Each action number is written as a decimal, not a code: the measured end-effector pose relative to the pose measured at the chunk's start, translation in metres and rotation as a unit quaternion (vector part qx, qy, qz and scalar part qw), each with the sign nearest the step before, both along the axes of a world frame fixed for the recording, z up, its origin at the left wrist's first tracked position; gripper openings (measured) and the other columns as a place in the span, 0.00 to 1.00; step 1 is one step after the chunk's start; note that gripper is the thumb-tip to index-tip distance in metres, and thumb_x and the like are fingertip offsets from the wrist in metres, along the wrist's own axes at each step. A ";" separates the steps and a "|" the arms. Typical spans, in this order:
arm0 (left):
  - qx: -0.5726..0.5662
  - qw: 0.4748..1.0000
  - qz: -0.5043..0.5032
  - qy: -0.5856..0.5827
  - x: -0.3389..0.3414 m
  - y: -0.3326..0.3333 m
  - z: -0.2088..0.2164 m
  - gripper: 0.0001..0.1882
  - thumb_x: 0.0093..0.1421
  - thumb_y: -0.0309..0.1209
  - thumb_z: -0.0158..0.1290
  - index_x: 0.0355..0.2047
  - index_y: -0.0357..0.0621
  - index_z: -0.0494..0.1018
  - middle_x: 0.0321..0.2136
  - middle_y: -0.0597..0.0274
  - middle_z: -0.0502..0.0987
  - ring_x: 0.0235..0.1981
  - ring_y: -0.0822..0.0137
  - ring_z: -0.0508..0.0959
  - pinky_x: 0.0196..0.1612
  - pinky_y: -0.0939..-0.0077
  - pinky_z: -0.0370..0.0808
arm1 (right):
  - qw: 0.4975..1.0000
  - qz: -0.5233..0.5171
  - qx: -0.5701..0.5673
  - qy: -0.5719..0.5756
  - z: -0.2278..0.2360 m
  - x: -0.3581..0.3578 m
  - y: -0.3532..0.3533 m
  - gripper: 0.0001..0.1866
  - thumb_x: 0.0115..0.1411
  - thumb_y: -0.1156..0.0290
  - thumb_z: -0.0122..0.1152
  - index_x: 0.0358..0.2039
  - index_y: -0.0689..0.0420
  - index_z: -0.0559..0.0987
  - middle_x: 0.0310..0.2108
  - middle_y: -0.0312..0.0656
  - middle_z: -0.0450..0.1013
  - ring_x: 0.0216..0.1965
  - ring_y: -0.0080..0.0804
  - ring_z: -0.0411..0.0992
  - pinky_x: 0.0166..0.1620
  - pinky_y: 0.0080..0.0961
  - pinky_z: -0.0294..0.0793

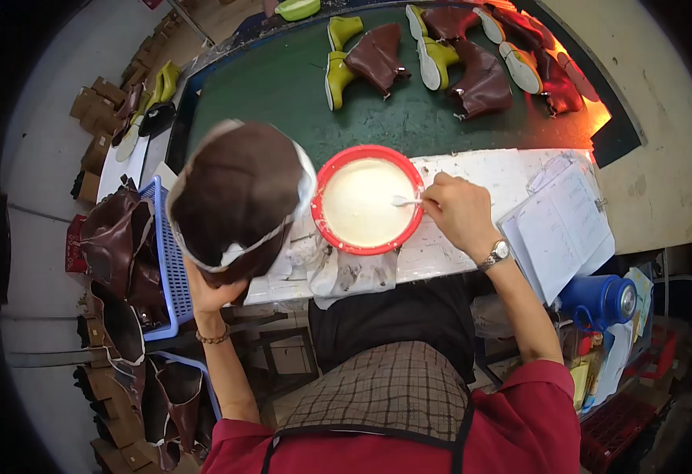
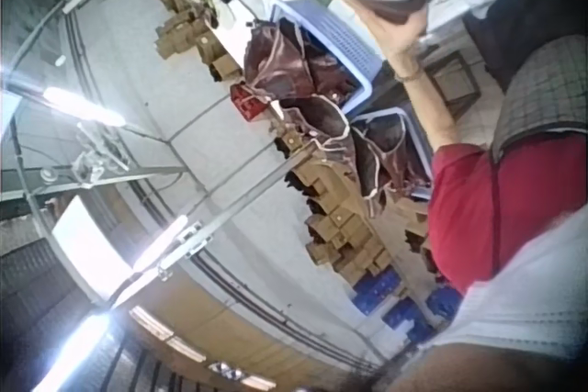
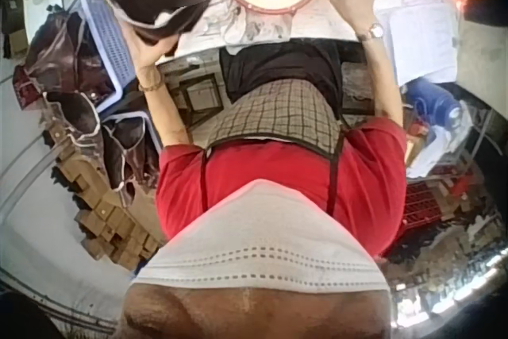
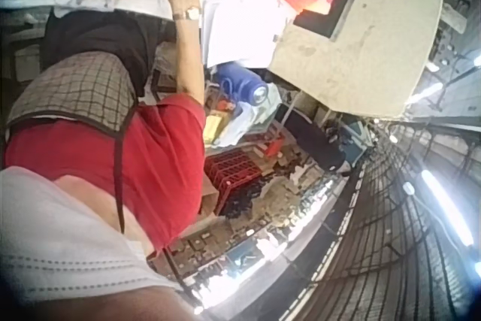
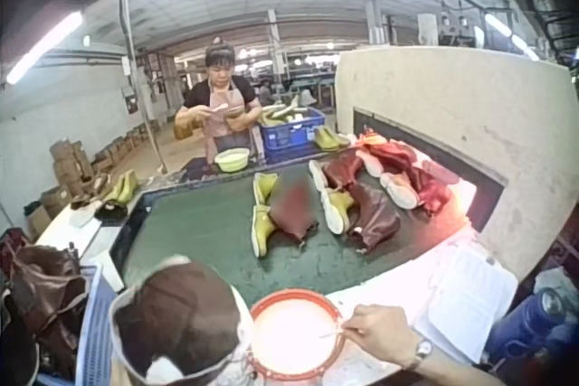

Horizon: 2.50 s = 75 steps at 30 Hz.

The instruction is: The person applies a white adhesive to the inner edges of brown leather shoe uppers using a small brush. They repeatedly dip the brush into a red container, coat the seams of each upper, and place the treated pieces onto a green workbench. A coworker is visible in the background performing a similar task.

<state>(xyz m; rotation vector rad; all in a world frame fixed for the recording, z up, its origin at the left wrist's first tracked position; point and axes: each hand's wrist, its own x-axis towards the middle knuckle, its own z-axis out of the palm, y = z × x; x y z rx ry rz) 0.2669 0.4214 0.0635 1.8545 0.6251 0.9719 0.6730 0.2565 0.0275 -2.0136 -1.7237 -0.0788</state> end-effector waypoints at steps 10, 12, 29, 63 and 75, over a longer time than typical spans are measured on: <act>-0.251 0.957 -0.091 -0.110 -0.037 -0.002 -0.063 0.60 0.35 0.31 0.76 0.68 0.32 0.58 0.63 0.45 0.65 0.63 0.52 0.68 0.65 0.61 0.66 | 0.906 0.163 0.196 0.337 0.056 -0.021 0.028 0.07 0.58 0.75 0.71 0.38 0.59 0.87 0.32 0.38 0.78 0.29 0.24 0.74 0.32 0.20 0.72; -0.258 0.955 -0.094 -0.111 -0.031 -0.004 -0.066 0.60 0.36 0.32 0.76 0.68 0.32 0.58 0.63 0.45 0.65 0.63 0.52 0.68 0.64 0.61 0.67 | 0.907 0.180 0.190 0.331 0.064 -0.028 0.036 0.07 0.58 0.77 0.71 0.39 0.60 0.87 0.33 0.38 0.78 0.31 0.24 0.75 0.33 0.21 0.73; -0.210 0.966 -0.097 -0.115 0.013 0.000 -0.046 0.58 0.37 0.38 0.76 0.67 0.32 0.59 0.61 0.43 0.67 0.62 0.49 0.69 0.62 0.57 0.69 | 0.921 0.247 0.201 0.226 0.095 -0.022 0.071 0.06 0.59 0.68 0.72 0.37 0.53 0.88 0.32 0.36 0.79 0.32 0.30 0.76 0.38 0.28 0.69; -0.324 0.830 -0.234 -0.390 -0.009 0.024 -0.077 0.57 0.39 0.49 0.75 0.64 0.33 0.62 0.57 0.40 0.70 0.58 0.42 0.71 0.56 0.50 0.73 | 0.858 0.174 0.277 0.396 0.050 -0.079 0.038 0.10 0.59 0.79 0.71 0.42 0.61 0.87 0.37 0.40 0.78 0.36 0.23 0.76 0.40 0.21 0.76; -0.327 0.804 -0.282 -0.410 0.005 0.047 -0.077 0.57 0.39 0.52 0.75 0.63 0.33 0.64 0.55 0.39 0.71 0.57 0.40 0.72 0.55 0.48 0.75 | 0.853 0.144 0.273 0.421 0.051 -0.084 0.043 0.10 0.59 0.77 0.71 0.42 0.61 0.87 0.37 0.39 0.79 0.36 0.22 0.75 0.39 0.19 0.75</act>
